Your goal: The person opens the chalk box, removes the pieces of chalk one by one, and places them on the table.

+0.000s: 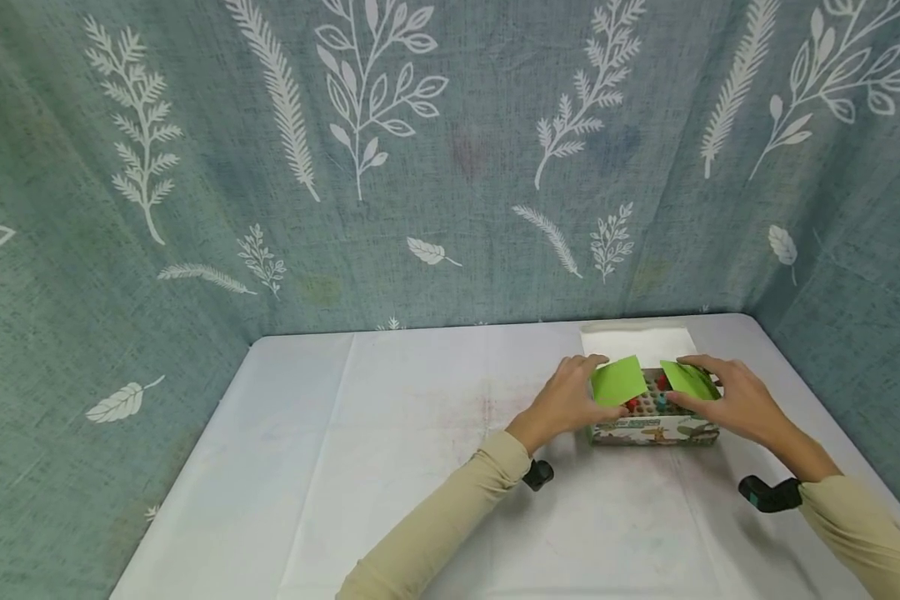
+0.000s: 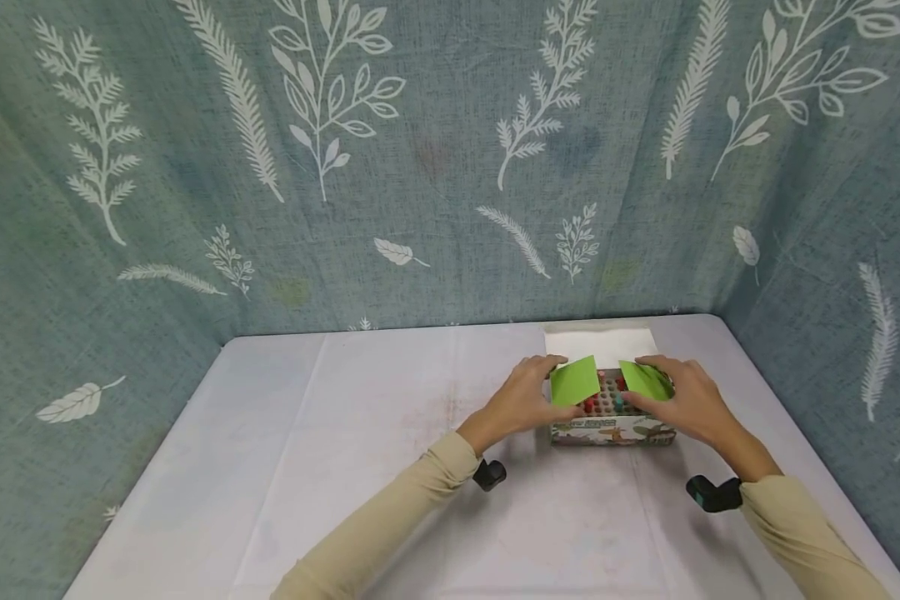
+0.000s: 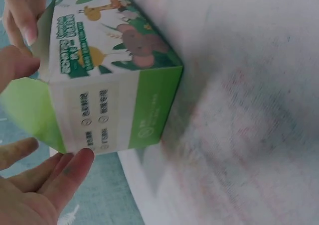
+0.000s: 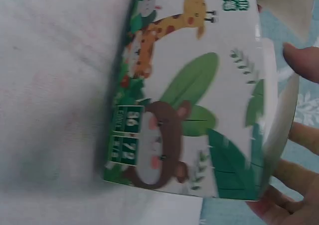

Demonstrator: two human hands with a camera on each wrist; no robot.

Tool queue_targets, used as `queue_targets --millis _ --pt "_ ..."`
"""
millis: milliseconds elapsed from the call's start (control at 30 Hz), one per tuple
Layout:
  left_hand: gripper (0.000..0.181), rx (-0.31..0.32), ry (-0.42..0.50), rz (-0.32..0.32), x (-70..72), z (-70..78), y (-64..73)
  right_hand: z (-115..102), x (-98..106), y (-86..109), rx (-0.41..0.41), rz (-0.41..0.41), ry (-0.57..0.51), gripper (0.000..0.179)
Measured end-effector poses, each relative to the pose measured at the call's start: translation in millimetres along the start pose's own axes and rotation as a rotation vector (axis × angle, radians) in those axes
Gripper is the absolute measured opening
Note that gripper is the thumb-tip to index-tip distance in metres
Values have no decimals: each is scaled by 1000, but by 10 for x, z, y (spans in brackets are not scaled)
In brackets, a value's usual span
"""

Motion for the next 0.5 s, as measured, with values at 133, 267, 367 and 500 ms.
queue_targets --millis 133,267,367,500 --pt "78 6 113 -17 65 -3 22 -24 76 -1 31 -96 -61 61" --pt "89 7 182 -19 115 -27 93 -25 178 32 127 -98 -130 53" --pt "88 -30 145 -11 139 -17 148 -19 287 73 202 -11 -111 50" --pt "77 -111 -75 43 211 51 178 -32 456 104 256 184 21 53"
Point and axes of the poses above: each hand's wrist, its own y-axis away from the middle knuckle, its own x-axis out of the back of the hand, z = x × y, the point moved 5 cm from there along -y, towards the middle knuckle, and after that the axes turned 10 degrees about y, right-handed, at the moved point
